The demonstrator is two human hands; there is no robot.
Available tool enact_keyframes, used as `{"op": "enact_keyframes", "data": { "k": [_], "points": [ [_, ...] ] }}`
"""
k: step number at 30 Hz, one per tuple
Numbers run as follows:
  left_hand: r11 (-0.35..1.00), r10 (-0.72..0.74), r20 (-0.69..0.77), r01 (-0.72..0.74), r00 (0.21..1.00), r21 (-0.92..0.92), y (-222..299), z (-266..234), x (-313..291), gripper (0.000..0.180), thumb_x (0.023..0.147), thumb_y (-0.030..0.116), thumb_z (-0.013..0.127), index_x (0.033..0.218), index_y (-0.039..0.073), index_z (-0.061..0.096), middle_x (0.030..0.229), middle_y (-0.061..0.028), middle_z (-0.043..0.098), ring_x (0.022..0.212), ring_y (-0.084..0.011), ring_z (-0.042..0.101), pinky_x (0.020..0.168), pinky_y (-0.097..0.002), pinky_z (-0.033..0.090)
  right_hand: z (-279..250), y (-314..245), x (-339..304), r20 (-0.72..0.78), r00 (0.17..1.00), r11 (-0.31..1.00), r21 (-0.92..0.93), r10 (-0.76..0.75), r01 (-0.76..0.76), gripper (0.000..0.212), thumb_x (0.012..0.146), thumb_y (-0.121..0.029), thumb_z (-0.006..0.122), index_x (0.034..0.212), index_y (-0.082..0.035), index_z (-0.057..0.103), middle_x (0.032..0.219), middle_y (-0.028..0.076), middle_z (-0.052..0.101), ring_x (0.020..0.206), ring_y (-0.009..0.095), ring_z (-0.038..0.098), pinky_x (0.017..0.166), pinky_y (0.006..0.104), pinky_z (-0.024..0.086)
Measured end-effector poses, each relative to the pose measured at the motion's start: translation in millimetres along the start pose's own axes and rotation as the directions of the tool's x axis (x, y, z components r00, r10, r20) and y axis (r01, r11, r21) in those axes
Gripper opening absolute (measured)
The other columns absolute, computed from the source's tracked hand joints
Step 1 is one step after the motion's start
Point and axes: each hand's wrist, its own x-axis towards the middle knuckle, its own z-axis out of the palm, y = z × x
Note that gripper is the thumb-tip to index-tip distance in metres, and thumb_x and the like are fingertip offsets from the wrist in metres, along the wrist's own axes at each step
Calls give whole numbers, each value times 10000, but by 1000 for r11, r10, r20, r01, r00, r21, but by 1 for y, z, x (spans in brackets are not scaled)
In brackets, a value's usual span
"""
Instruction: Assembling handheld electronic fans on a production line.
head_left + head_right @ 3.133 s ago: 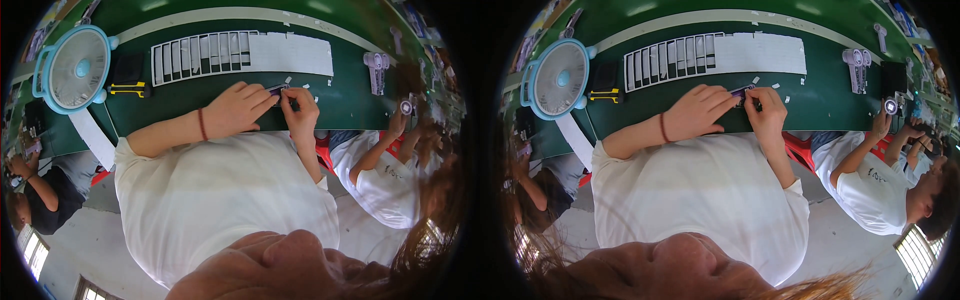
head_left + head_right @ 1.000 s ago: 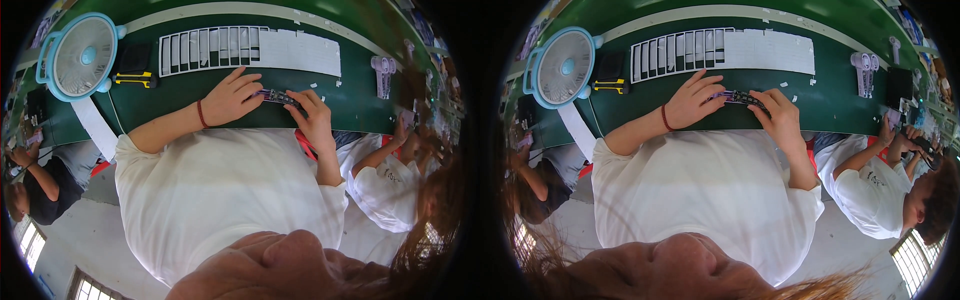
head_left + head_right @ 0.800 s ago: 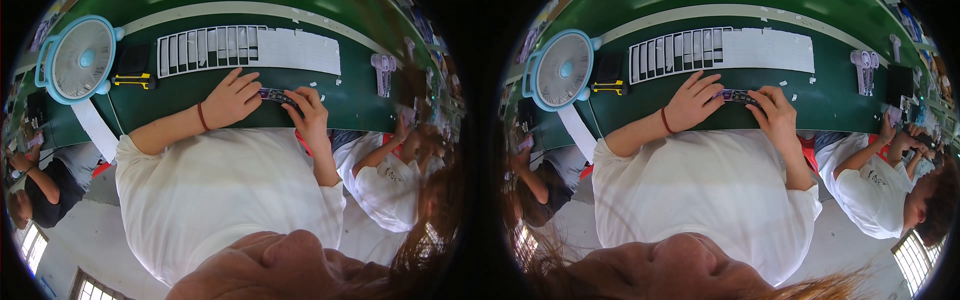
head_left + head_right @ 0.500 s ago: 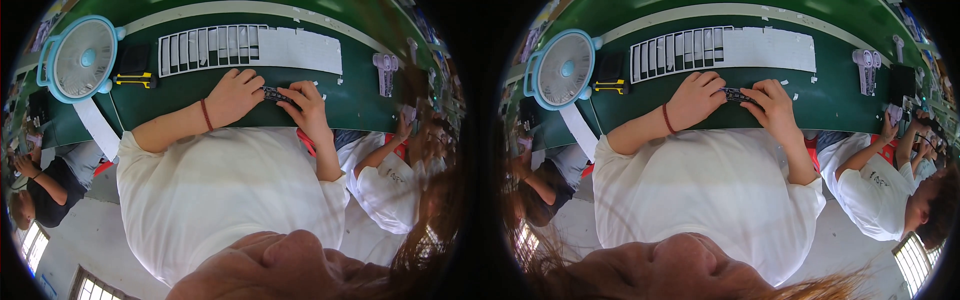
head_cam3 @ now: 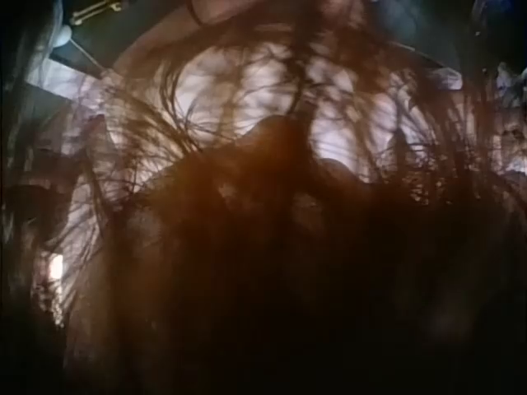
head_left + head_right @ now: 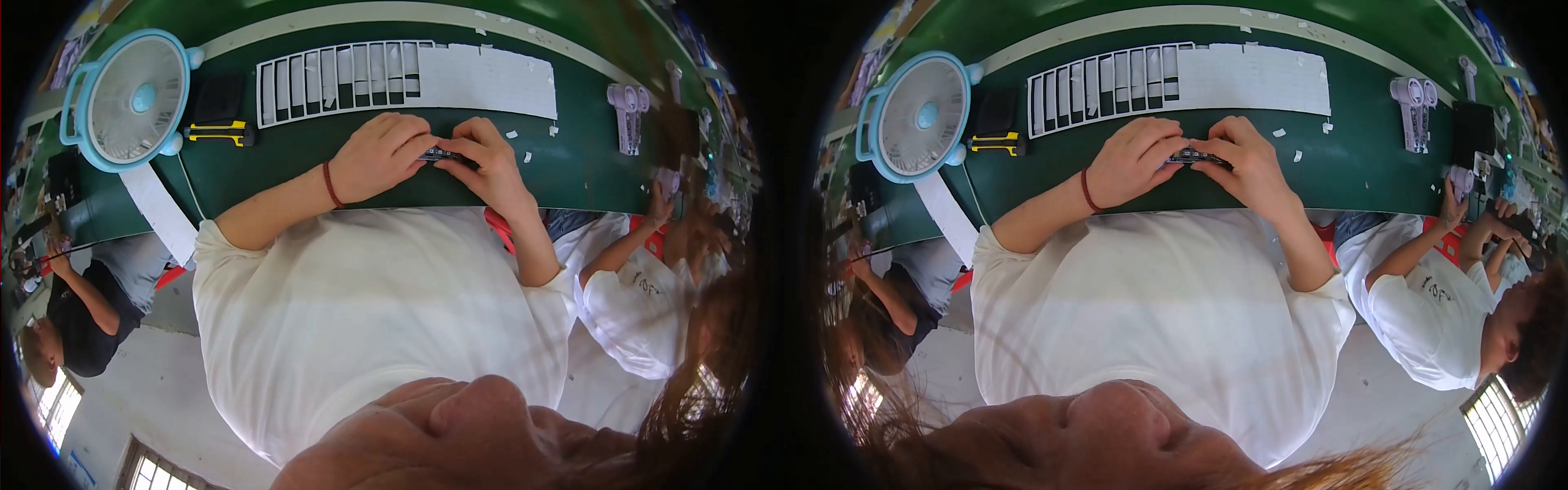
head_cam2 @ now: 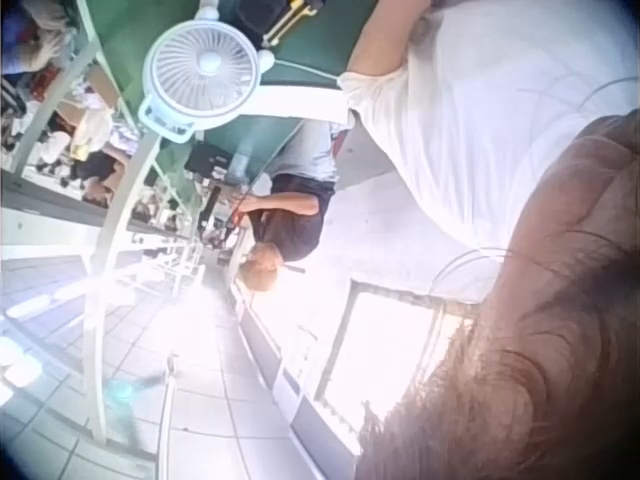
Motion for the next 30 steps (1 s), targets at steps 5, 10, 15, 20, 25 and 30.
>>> {"op": "enact_keyframes", "data": {
  "k": [5,10,15,20,25,30],
  "points": [
    [976,184,-1,-182,983,119,-9,2,-7,284,848,114,740,1131,85,730,1163,-60,660,1159,-267,644,1027,-463,525,8,-7,-12,-118,991,971,-238,-60,30,394,796,-131,875,1176,-97,779,1159,92,674,1039,288,655,846,428,544],
    [980,160,30,-163,987,111,-7,3,-2,272,850,120,713,1118,82,735,1157,-63,669,1191,-261,630,1023,-456,515,36,-2,-52,-108,990,919,-393,-88,39,575,855,-200,835,1385,-66,656,1473,118,626,1400,364,561,1182,585,385],
    [985,152,70,-157,986,70,-5,-5,6,306,834,137,747,1131,72,719,1207,-73,658,1210,-275,620,1017,-440,508,32,-3,-50,-96,992,909,-416,-82,34,610,845,-205,841,1403,-66,637,1501,102,606,1422,353,533,1219,591,321],
    [867,-112,120,156,986,-473,10,-24,12,655,863,195,845,1415,50,524,1502,-219,464,1386,-402,497,1163,-464,429,23,-22,-16,-94,993,953,-302,-74,42,831,702,-285,888,1434,-47,574,1547,157,504,1403,377,496,1188,611,338],
    [581,-254,152,276,955,-766,8,-23,25,591,949,171,745,1466,54,484,1565,-221,411,1479,-391,407,1205,-456,361,25,-11,6,-34,996,973,-221,-84,74,756,707,-141,884,1394,-45,584,1375,169,610,1173,376,656,977,456,551],
    [943,-188,-57,164,981,-289,-51,-53,62,484,948,158,759,1382,73,565,1447,-173,587,1465,-404,464,1215,-474,365,-62,28,20,-445,893,876,-403,65,-265,662,775,-137,902,1365,-48,614,1241,180,668,1046,379,701,849,421,608]
  ]
}}
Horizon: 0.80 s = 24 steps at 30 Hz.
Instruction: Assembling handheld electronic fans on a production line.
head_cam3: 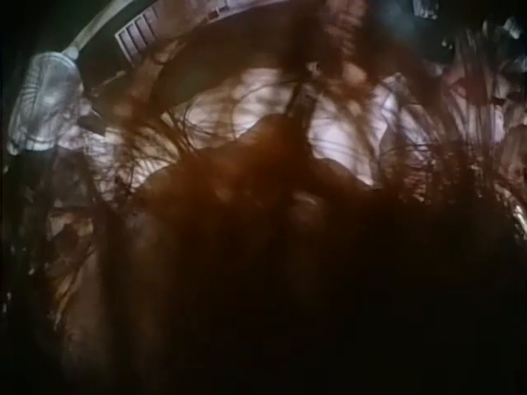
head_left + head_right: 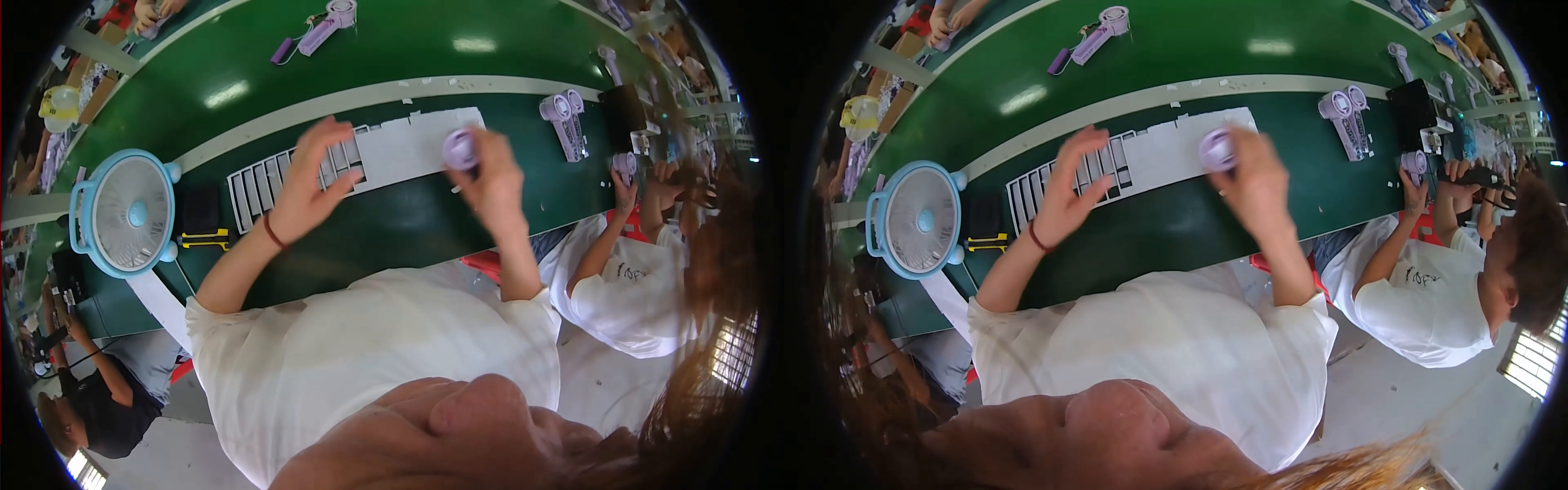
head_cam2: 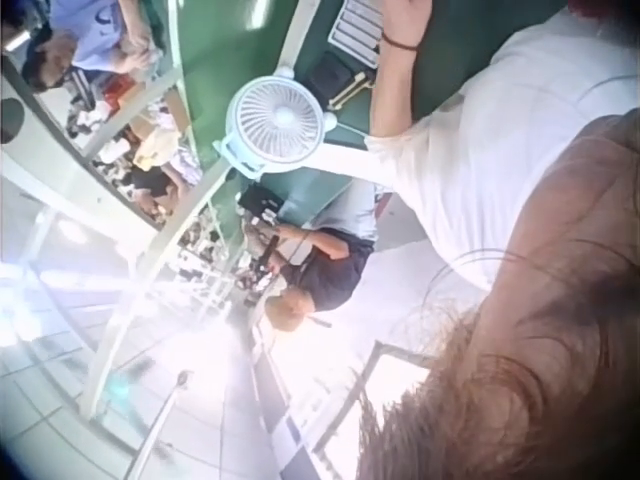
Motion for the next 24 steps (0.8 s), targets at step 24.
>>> {"op": "enact_keyframes", "data": {
  "k": [24],
  "points": [
    [719,-339,120,174,933,672,-176,9,265,694,822,167,784,1465,204,527,1357,-139,526,1084,-403,687,903,-492,595,-9,104,20,-115,990,970,-223,77,-101,702,921,-152,801,1533,-2,490,1586,245,456,1449,438,461,1200,488,383]
  ]
}}
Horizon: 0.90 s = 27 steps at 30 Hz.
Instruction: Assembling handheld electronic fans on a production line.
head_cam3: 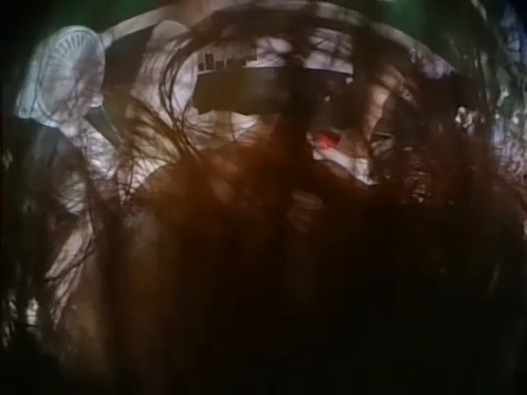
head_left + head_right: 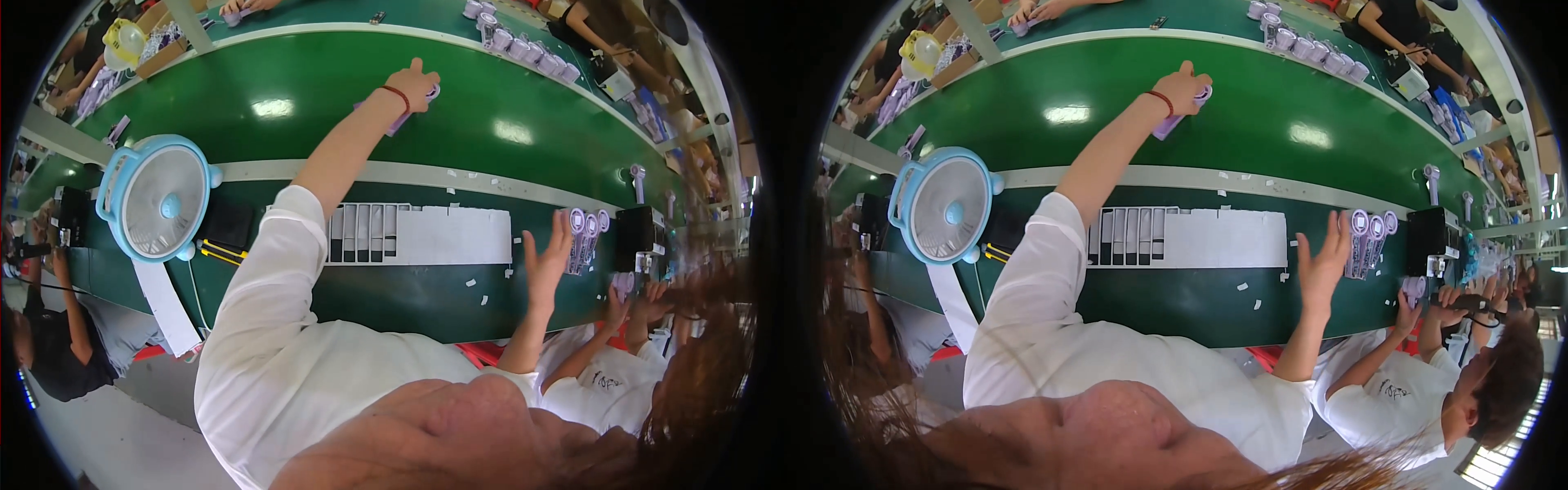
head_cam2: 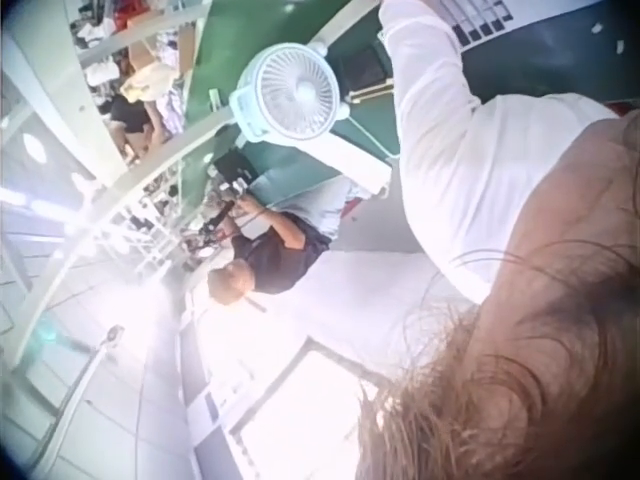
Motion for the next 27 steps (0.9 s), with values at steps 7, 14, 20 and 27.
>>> {"op": "enact_keyframes", "data": {
  "k": [7,14,20,27],
  "points": [
    [932,167,-217,-226,962,-284,18,-84,-87,682,756,239,866,1324,142,502,1182,-189,642,987,-381,695,843,-450,573,4,-55,9,98,994,942,334,-57,21,686,884,-88,811,1507,-25,532,1593,188,474,1440,400,491,1162,455,450],
    [688,350,-503,-581,790,-434,80,-132,-173,530,843,273,838,1341,157,699,1198,-96,655,1038,-267,697,888,-363,576,53,-123,18,127,978,637,771,-168,9,1029,801,-187,926,1624,-5,335,1608,167,444,1508,297,397,1246,403,304],
    [845,314,-506,-480,803,-237,102,-115,-233,479,866,466,773,1227,152,736,1159,-86,724,894,-298,742,749,-400,596,5,-211,-60,666,654,-19,695,-358,-718,466,1058,-90,635,1485,-63,451,978,50,622,686,111,599,627,251,479],
    [985,158,-93,-164,983,-58,77,-59,-329,640,916,624,692,1002,-10,693,868,-197,689,751,-384,712,649,-483,578,-84,-167,-92,665,665,497,727,-341,-473,593,993,1,682,1524,-61,426,1103,89,670,991,138,647,898,280,511]
  ]
}}
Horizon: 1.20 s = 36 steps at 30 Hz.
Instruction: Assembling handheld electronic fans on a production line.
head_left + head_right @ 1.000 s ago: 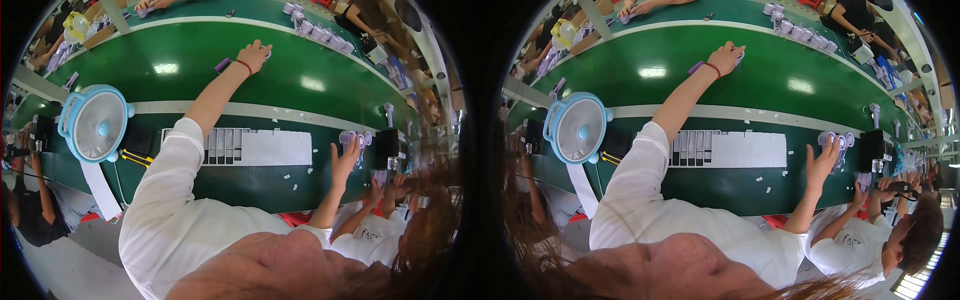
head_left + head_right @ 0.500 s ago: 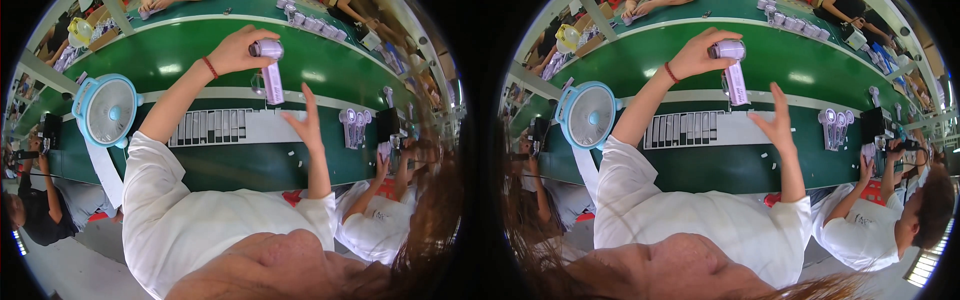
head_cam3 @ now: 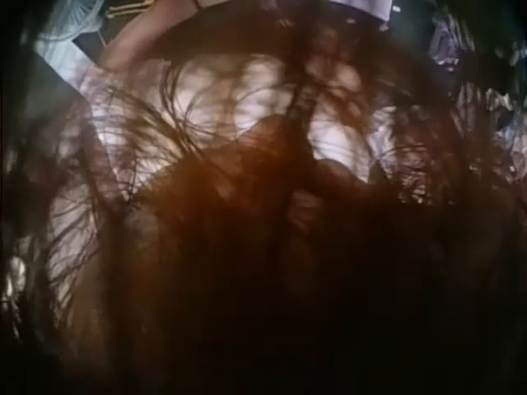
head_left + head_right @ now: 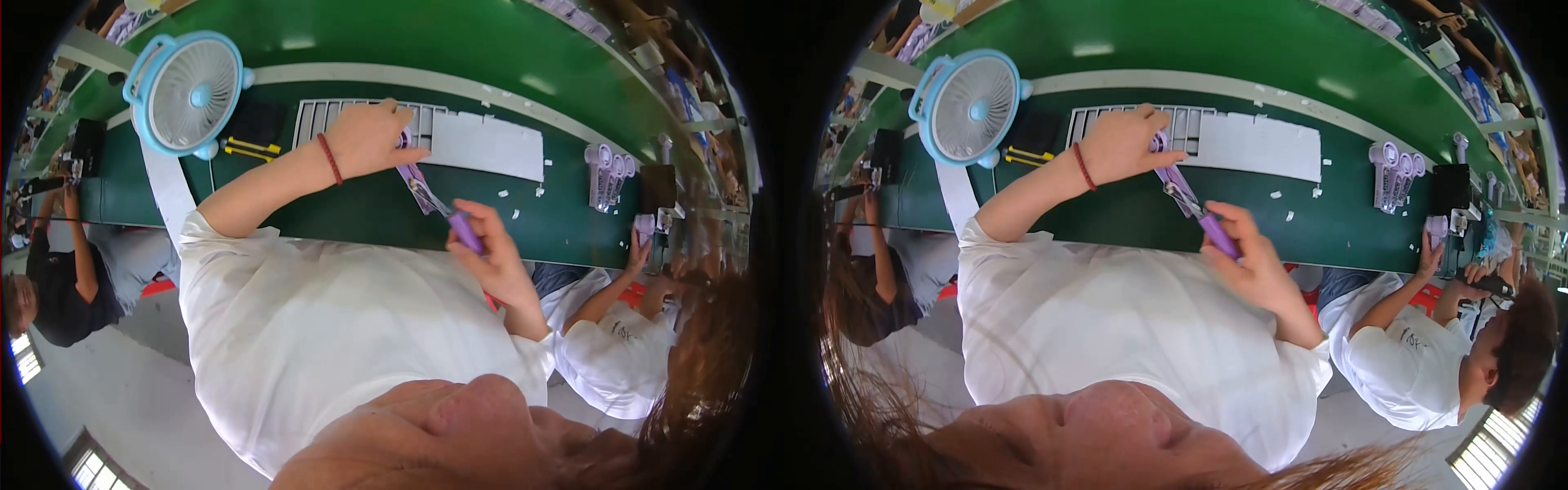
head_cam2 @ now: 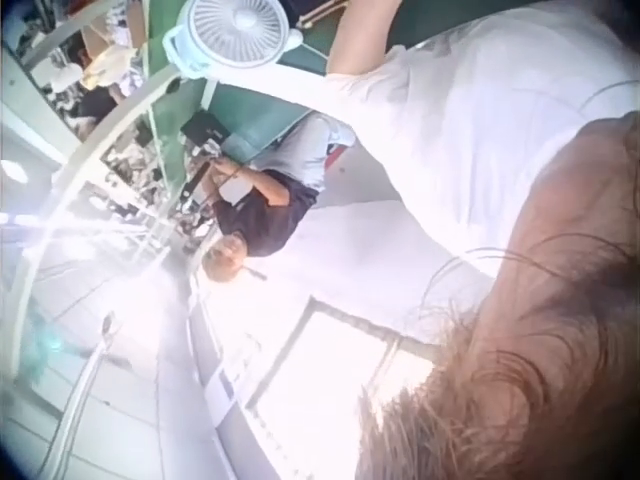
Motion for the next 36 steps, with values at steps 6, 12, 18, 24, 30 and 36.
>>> {"op": "enact_keyframes", "data": {
  "k": [6,12,18,24,30,36],
  "points": [
    [938,4,254,85,967,-337,9,29,-44,739,954,660,652,1070,-70,674,1050,-254,667,826,-416,709,735,-476,587,-31,6,16,-223,961,969,-221,-163,113,382,972,-10,710,1352,-12,665,1185,120,727,1044,182,688,930,274,515],
    [932,249,-22,-245,968,-266,31,27,-52,1092,741,548,882,1523,-63,425,1324,-199,586,1232,-366,573,1045,-484,461,-31,12,30,-222,956,969,-197,-192,149,384,981,-4,693,1363,-28,664,1124,131,705,967,206,685,877,280,524],
    [873,101,-1,-89,995,-480,51,73,-58,1028,775,281,869,1588,-39,327,1204,-171,619,1060,-332,623,919,-451,514,-3,-2,15,143,903,664,-632,-406,399,449,887,14,721,1332,-11,669,1075,158,675,885,346,681,742,399,567],
    [878,178,-29,-172,984,-447,50,64,-53,582,802,198,829,1345,114,635,1172,-113,627,1077,-305,626,907,-441,518,3,-18,16,282,870,744,-451,-405,493,421,856,-30,760,1275,-28,713,1044,144,702,884,336,688,770,436,572],
    [881,356,-230,-407,906,-241,48,71,-53,293,773,110,786,1054,134,709,1197,-79,628,1169,-289,626,984,-423,516,-23,4,24,-21,940,852,-429,-341,300,352,869,-8,771,1216,-49,727,1089,139,742,971,334,703,819,392,565],
    [870,286,-296,-377,911,-318,45,90,-54,282,770,100,771,1040,105,691,1188,-79,634,1155,-280,633,1005,-415,523,-6,38,35,-110,953,806,-566,-283,174,331,858,18,773,1183,-26,723,1109,129,724,977,333,677,854,398,553]
  ]
}}
